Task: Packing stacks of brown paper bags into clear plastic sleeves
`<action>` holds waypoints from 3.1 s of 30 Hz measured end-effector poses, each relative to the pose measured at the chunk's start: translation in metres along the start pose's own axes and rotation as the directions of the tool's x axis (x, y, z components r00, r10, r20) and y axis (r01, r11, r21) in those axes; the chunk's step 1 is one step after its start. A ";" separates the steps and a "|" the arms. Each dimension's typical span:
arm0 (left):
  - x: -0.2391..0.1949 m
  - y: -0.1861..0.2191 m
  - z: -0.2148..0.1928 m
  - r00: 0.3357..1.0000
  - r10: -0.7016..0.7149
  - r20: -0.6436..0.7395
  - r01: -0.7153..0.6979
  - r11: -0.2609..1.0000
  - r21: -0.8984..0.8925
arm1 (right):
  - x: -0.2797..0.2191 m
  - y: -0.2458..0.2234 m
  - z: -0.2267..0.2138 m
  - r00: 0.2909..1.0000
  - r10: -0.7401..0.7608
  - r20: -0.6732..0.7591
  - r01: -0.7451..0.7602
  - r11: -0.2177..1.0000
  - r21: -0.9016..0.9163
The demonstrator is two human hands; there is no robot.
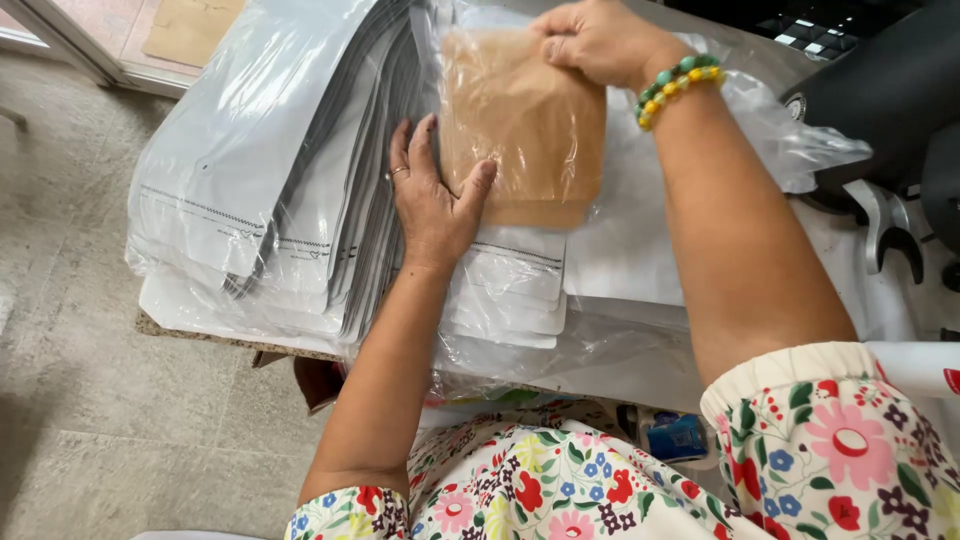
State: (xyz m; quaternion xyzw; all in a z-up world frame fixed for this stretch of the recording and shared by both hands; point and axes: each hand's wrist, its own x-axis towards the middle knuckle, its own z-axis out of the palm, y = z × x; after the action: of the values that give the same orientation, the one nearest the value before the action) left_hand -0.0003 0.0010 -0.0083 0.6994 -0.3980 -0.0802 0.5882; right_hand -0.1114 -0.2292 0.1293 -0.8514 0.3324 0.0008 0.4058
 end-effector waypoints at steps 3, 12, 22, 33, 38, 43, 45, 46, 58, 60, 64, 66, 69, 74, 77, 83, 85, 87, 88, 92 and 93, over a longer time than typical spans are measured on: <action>0.001 -0.003 -0.003 1.000 -0.018 0.018 0.019 0.999 -0.043 | 0.009 0.018 0.012 0.997 0.055 -0.047 -0.066 0.952 -0.300; 0.012 -0.001 -0.009 0.986 0.027 0.162 0.020 0.959 -0.282 | -0.093 -0.041 -0.009 0.968 0.189 -0.165 -0.250 0.700 -0.668; 0.024 0.030 -0.007 0.920 0.046 0.389 -0.121 0.978 0.172 | -0.271 0.172 -0.020 0.842 0.221 -0.491 -0.107 0.962 0.250; 0.068 0.104 0.065 0.788 0.219 0.575 -0.511 0.754 0.413 | -0.272 0.153 0.049 0.734 -0.050 -0.678 0.170 0.979 0.112; 0.073 0.105 0.060 0.651 -0.155 0.743 -0.471 0.686 0.555 | -0.328 0.123 0.054 0.732 -0.149 -0.664 0.068 0.987 -0.146; 0.065 0.095 0.063 0.669 -0.090 0.738 -0.494 0.688 0.532 | -0.348 0.178 0.053 0.293 -0.346 -0.891 -0.134 0.908 -0.396; 0.066 0.097 0.062 0.658 -0.126 0.743 -0.498 0.668 0.554 | -0.340 0.161 0.062 0.150 -0.344 -0.927 -0.087 0.929 -0.359; 0.065 0.097 0.063 0.662 -0.119 0.740 -0.494 0.674 0.549 | -0.336 0.151 0.068 0.264 -0.248 -0.932 -0.010 0.966 -0.259; 0.064 0.098 0.053 0.650 -0.081 0.756 -0.507 0.695 0.510 | -0.293 0.108 0.059 0.338 -0.363 -0.868 0.164 0.931 -0.326; 0.064 0.099 0.050 0.625 -0.098 0.775 -0.521 0.686 0.507 | -0.312 0.107 0.065 0.231 -0.571 -0.788 0.081 0.818 -0.569; 0.066 0.091 0.052 0.598 -0.046 0.800 -0.543 0.711 0.446 | -0.339 0.164 0.102 0.247 -0.256 -0.935 0.088 0.966 -0.241; 0.069 0.091 0.052 0.582 -0.030 0.813 -0.560 0.710 0.427 | -0.345 0.183 0.112 0.318 -0.016 -0.948 0.207 0.977 0.053; 0.069 0.095 0.050 0.557 -0.019 0.831 -0.596 0.688 0.415 | -0.344 0.170 0.116 0.304 0.011 -0.953 0.200 0.977 0.075; 0.074 0.104 0.048 0.529 -0.032 0.848 -0.617 0.671 0.411 | -0.329 0.155 0.098 0.425 0.371 -0.826 0.283 0.812 0.511; 0.076 0.090 0.062 0.587 -0.086 0.805 -0.576 0.655 0.490 | -0.341 0.163 0.114 0.407 0.145 -0.902 0.290 0.916 0.278; 0.080 0.129 0.089 0.617 -0.101 0.781 -0.635 0.522 0.569 | -0.372 0.133 0.108 0.546 -0.009 -0.837 0.279 0.945 0.172; 0.085 0.082 0.119 0.598 -0.040 0.801 -0.660 0.543 0.520 | -0.382 0.146 0.103 0.490 0.020 -0.871 0.241 0.958 0.158; 0.088 0.072 0.129 0.572 0.030 0.819 -0.690 0.558 0.461 | -0.384 0.160 0.097 0.421 0.048 -0.906 0.200 0.969 0.144; 0.083 0.083 0.122 0.564 -0.013 0.825 -0.666 0.584 0.465 | -0.384 0.166 0.098 0.356 0.017 -0.934 0.125 0.990 0.066; 0.089 0.087 0.112 0.538 -0.131 0.833 -0.649 0.565 0.509 | -0.382 0.202 0.106 0.296 0.164 -0.941 0.160 0.963 0.218; 0.088 0.089 0.112 0.536 -0.133 0.834 -0.653 0.562 0.509 | -0.381 0.196 0.106 0.294 0.168 -0.941 0.162 0.962 0.222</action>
State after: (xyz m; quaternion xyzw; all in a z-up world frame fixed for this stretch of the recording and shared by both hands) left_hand -0.0476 -0.1405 0.0689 0.6838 -0.7221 -0.1020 -0.0231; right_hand -0.4908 -0.0286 0.0259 -0.6181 0.5062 -0.5505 0.2420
